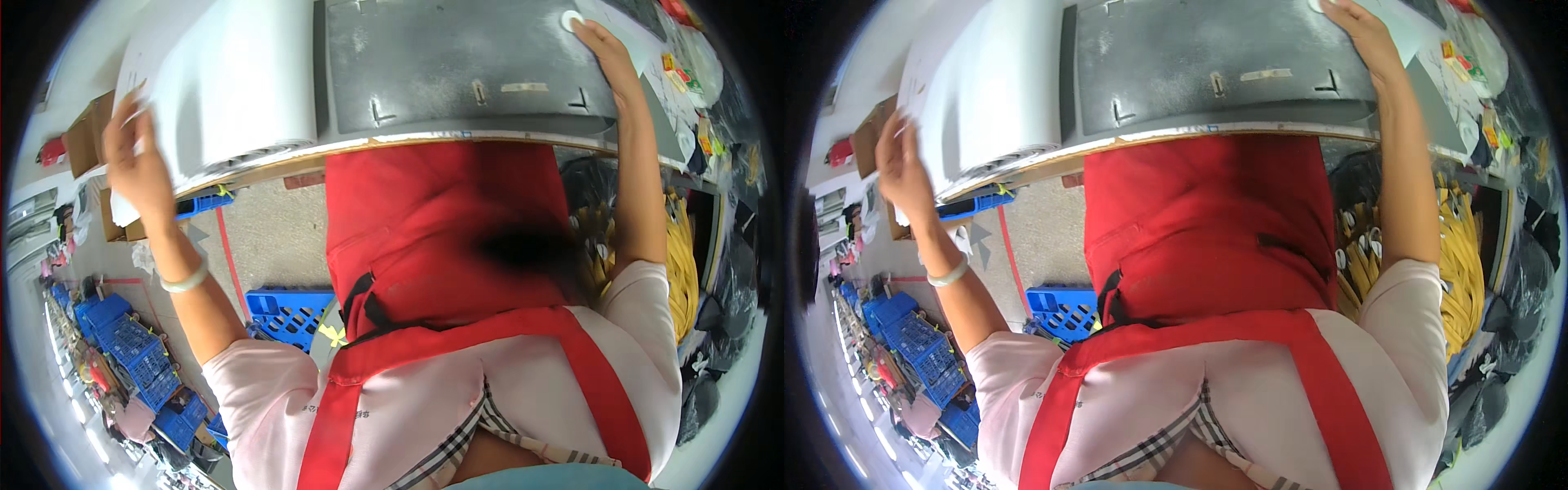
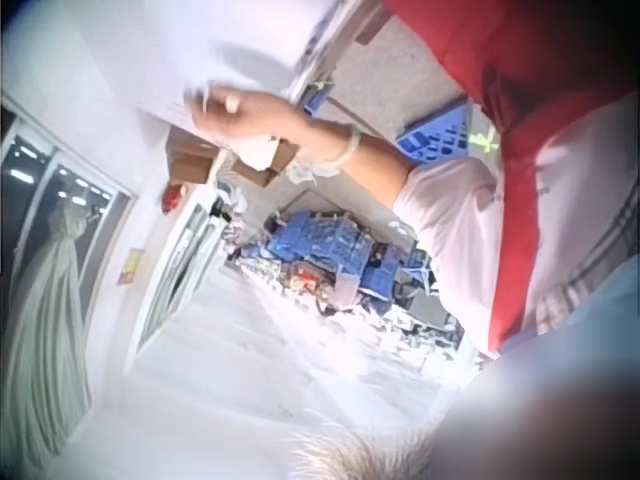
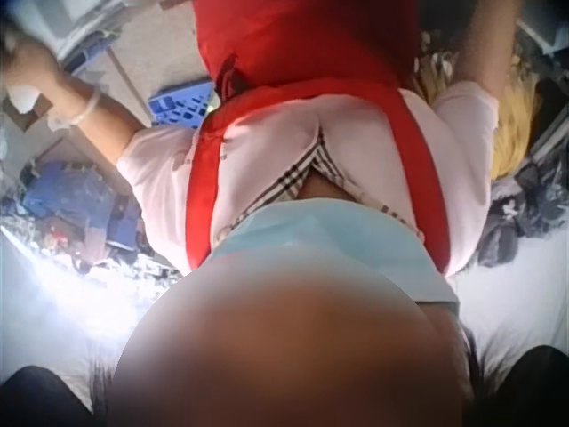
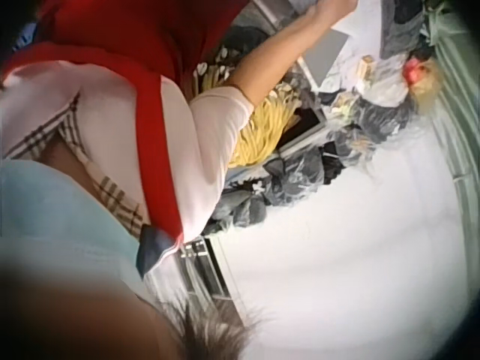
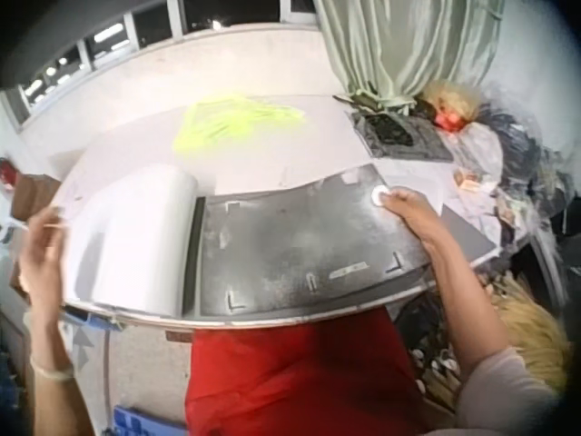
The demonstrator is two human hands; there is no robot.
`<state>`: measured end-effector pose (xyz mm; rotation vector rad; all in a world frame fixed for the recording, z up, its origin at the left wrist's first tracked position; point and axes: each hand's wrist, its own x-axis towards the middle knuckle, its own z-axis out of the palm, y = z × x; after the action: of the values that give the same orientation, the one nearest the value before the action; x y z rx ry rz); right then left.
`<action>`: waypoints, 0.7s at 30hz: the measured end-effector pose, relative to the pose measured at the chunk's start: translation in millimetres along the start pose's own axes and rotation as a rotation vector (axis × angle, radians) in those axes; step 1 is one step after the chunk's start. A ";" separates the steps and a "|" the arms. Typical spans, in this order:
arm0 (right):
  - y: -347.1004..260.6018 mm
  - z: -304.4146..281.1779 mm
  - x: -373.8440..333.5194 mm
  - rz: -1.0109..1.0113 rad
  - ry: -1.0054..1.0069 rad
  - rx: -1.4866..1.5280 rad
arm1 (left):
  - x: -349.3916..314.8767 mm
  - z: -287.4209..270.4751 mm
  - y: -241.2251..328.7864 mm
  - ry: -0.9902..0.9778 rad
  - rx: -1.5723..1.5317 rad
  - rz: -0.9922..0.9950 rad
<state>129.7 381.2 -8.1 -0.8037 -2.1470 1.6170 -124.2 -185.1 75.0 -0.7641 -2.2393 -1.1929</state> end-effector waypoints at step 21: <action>28.7 -0.2 -60.8 0.113 0.125 0.137 | -116.0 136.8 98.0 -0.713 0.077 0.343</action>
<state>184.3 349.4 -31.2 -0.9705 -1.9134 1.7005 4.5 -51.8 -11.3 -1.6638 -2.5072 -0.7251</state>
